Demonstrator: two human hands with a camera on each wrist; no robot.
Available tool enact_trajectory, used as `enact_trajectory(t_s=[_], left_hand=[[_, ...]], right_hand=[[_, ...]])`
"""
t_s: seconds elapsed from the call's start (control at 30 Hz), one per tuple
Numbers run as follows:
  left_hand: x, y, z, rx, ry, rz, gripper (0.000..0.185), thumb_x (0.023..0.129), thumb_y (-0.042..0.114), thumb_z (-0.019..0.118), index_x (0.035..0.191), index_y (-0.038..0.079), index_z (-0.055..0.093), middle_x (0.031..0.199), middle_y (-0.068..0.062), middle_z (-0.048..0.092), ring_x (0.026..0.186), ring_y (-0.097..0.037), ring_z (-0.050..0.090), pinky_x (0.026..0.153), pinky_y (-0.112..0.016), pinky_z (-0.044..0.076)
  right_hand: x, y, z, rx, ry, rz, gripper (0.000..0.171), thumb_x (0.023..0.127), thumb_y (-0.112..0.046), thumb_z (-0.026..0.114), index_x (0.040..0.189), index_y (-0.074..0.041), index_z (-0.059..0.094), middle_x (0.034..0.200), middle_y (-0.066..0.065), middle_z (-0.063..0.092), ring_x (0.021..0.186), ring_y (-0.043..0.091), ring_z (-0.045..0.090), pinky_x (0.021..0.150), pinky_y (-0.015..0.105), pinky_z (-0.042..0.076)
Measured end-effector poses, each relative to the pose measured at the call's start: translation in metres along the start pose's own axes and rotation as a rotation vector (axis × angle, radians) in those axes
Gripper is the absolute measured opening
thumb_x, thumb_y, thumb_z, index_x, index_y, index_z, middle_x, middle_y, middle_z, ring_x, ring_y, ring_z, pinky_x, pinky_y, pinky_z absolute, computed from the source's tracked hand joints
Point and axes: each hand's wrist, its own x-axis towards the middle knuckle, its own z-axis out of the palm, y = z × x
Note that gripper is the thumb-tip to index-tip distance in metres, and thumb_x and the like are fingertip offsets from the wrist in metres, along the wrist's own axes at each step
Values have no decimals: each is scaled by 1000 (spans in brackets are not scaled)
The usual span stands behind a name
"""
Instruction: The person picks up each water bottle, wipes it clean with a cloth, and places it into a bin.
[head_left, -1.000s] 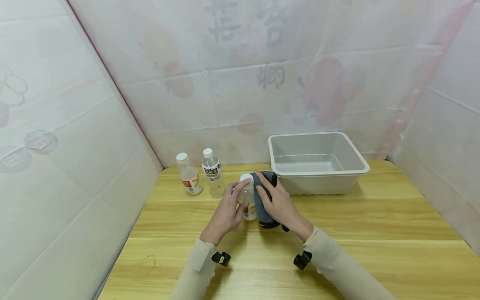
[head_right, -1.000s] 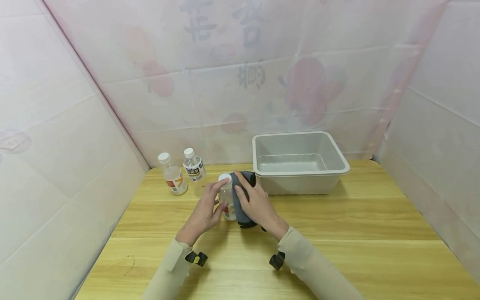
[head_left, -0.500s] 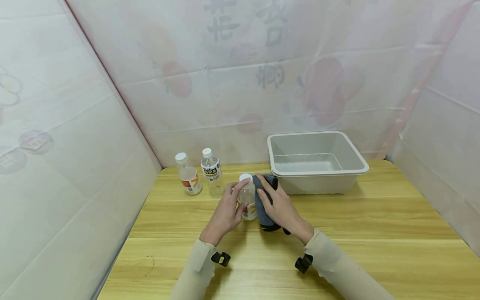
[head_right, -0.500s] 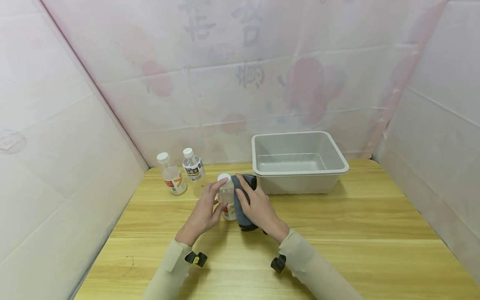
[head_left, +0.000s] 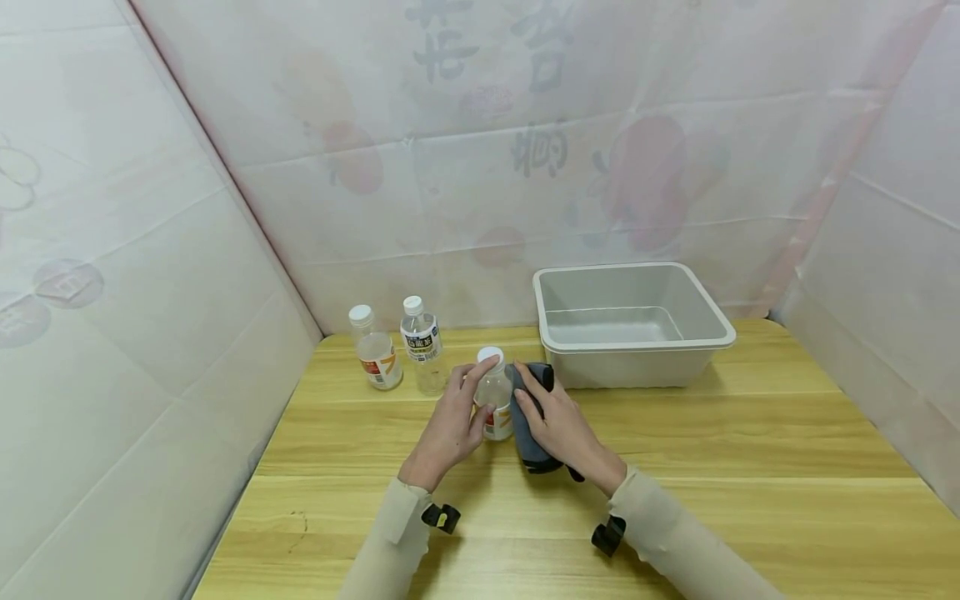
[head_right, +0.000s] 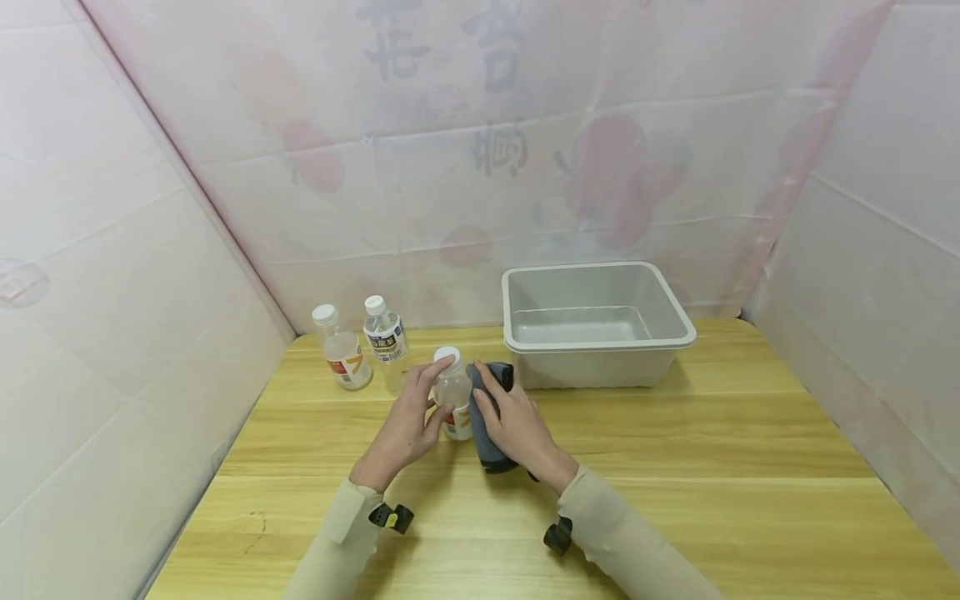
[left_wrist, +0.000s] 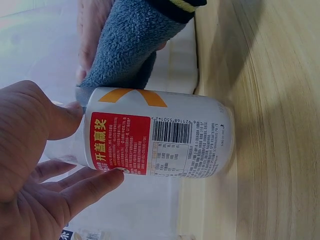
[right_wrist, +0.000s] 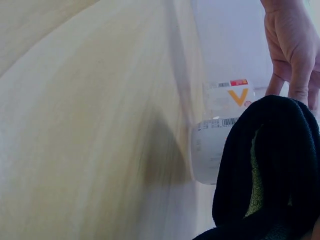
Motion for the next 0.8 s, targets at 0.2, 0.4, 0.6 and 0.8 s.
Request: enact_trajectory(t_s=[0.2,0.4,0.6,0.8], left_hand=[[0,-1,1,3,9,6,73,98,6,65,157,28,27,138,-24,47,93,-26,63,75,-33,56],[0,1,1,22,14,5,73,98,7,65,157,29,26,138,-22,47,81,-20,60,69,-28,52],[0,1,1,19,11,0,73,98,7,65,157,28,27,139,-21,47,79,-21,61,68,-27,51],[0,1,0,10,10,-1,72,98,7,65,157,27,28,138,-22,47,81,-24,62,69,-29,52]], right_hand=[[-1,2,4,-15,9,-6,52,109,-40,44,159,-30,34,153,36,38,120,49,61,90,61,54],[-1,3,4,-11,-7,5,52,109,-41,44,159,-30,35,152,39,38,124,50,58,95,62,52],[-2,3,4,-8,-31,11,52,109,-41,43,159,-28,34,153,39,36,126,51,56,96,62,52],[-2,5,5,-21,-34,14,52,109,-40,44,158,-27,37,149,41,40,120,50,60,93,60,53]])
